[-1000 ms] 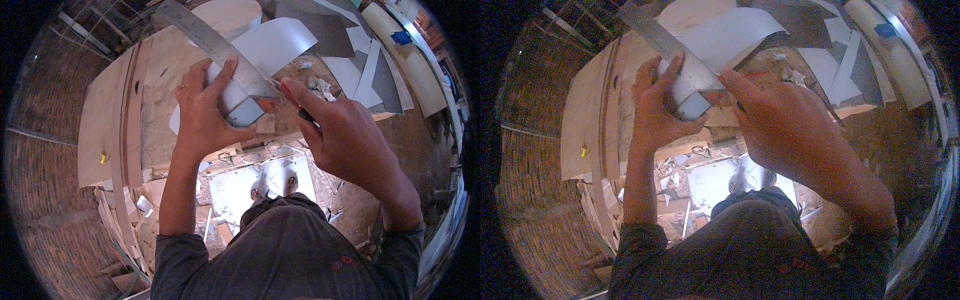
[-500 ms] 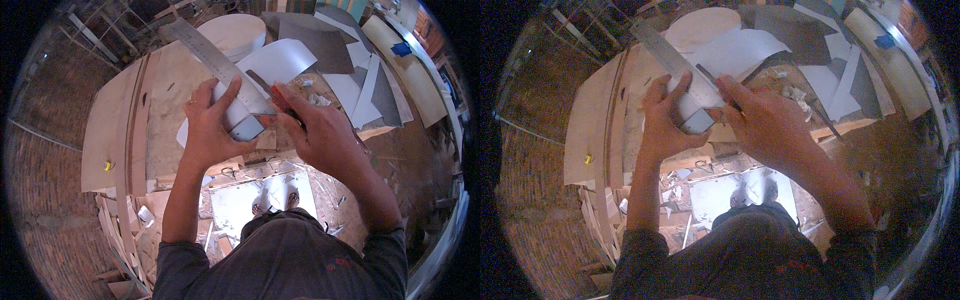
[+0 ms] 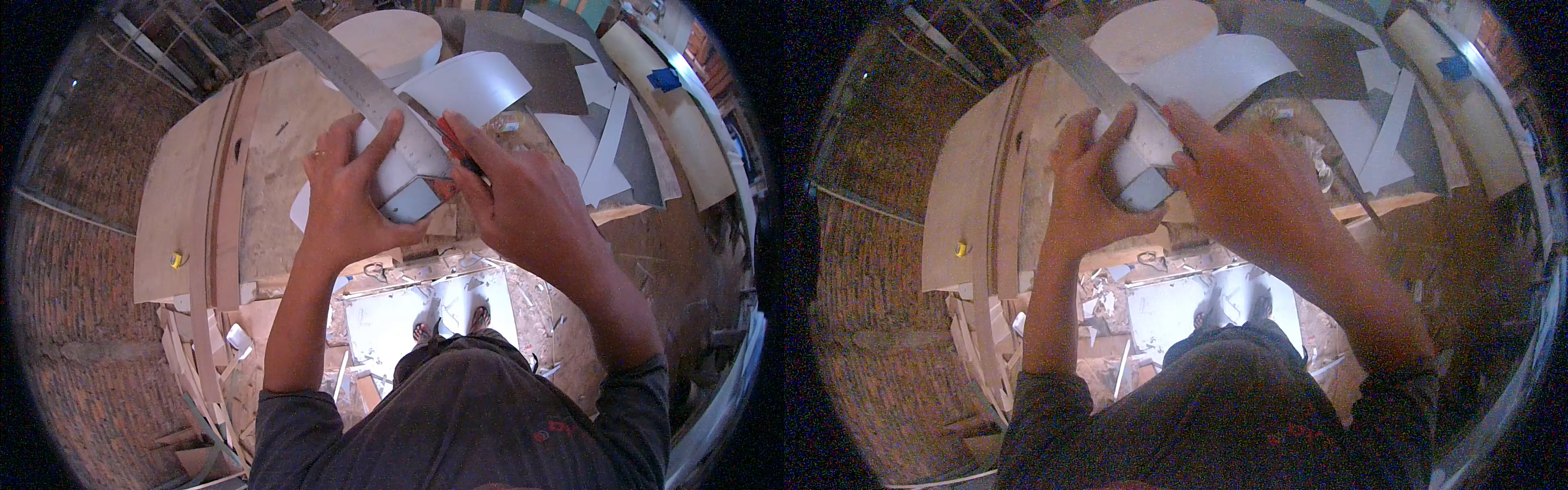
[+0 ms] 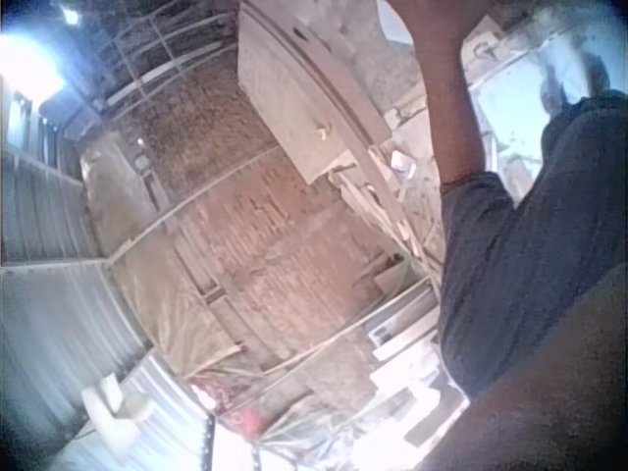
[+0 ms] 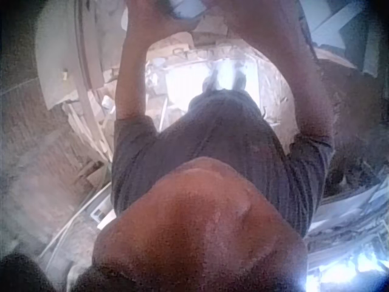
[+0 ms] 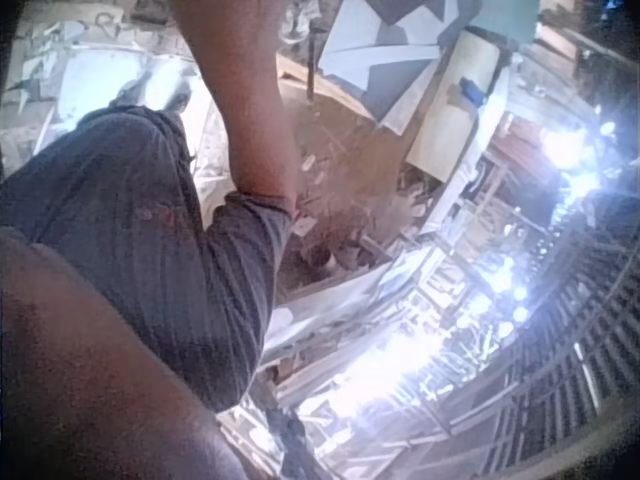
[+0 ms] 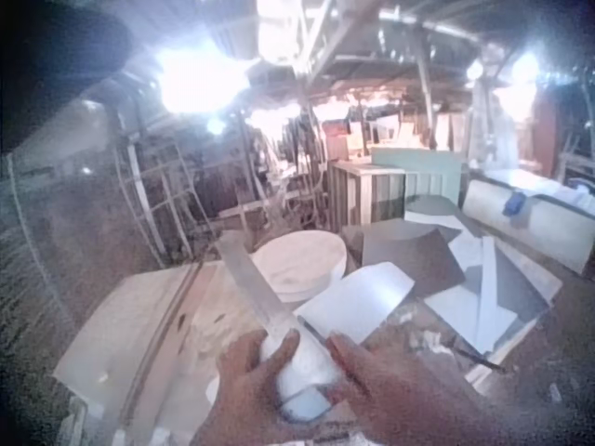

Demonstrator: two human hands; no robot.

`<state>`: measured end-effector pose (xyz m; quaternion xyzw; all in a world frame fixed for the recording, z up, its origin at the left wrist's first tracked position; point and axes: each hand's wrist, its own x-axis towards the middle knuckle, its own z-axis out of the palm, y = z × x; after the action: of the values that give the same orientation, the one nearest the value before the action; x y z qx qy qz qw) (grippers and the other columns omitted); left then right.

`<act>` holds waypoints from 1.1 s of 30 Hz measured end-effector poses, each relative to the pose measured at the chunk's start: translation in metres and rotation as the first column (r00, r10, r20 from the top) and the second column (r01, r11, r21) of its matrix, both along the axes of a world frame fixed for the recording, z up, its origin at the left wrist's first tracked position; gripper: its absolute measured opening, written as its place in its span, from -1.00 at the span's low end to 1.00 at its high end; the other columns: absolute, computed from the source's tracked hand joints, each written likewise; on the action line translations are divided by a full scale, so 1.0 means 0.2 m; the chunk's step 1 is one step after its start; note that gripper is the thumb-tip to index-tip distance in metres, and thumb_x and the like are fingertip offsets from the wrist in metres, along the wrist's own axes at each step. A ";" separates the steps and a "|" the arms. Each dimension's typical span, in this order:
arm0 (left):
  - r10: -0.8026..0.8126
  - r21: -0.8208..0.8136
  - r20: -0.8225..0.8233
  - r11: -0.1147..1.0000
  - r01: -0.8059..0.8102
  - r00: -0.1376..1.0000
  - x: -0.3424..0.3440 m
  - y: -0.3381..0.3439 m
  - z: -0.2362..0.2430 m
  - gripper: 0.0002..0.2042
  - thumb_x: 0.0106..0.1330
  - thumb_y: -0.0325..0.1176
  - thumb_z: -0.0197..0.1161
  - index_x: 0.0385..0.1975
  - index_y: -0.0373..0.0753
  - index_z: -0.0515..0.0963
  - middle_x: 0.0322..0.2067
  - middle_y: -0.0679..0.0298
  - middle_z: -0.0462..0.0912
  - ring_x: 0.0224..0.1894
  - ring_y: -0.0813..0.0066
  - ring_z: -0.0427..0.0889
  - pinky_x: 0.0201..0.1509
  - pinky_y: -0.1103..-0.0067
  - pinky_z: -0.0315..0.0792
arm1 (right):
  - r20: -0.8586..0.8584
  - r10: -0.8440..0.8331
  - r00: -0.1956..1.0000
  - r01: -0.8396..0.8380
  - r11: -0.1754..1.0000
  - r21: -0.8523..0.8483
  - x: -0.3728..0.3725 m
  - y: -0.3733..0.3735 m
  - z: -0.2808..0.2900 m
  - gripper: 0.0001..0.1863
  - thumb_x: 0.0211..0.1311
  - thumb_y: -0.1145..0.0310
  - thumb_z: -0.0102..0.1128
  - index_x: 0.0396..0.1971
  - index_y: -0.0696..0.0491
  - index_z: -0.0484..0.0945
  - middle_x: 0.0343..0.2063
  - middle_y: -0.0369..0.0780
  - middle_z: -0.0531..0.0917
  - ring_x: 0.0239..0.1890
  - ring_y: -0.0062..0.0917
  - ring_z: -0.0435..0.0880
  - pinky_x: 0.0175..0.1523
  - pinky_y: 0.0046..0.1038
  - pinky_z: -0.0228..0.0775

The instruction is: The person uses a template and pencil to mark a curved line on a circular wooden disc, then uses a hammer and a curved metal tool to cut along the marked line, removing a strip of wood to shape the disc.

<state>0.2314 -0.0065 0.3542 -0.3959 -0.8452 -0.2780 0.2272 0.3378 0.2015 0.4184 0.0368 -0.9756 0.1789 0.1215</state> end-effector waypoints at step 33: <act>0.005 -0.025 -0.013 1.000 -0.006 1.000 -0.03 0.04 0.00 0.10 -0.44 -0.06 0.64 0.41 -0.11 0.57 0.20 -0.03 0.42 0.20 -0.01 0.47 0.29 0.13 0.21 | -0.094 0.009 0.996 -0.027 0.981 -0.192 0.09 0.10 -0.07 -0.43 0.54 0.31 0.18 0.49 0.02 0.40 -0.13 0.08 0.81 -0.21 -0.09 0.87 -0.04 -0.11 0.68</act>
<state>0.2258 0.0014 0.3533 -0.3982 -0.8483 -0.2641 0.2283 0.3548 0.2212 0.4049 0.0419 -0.9466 0.2720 0.1680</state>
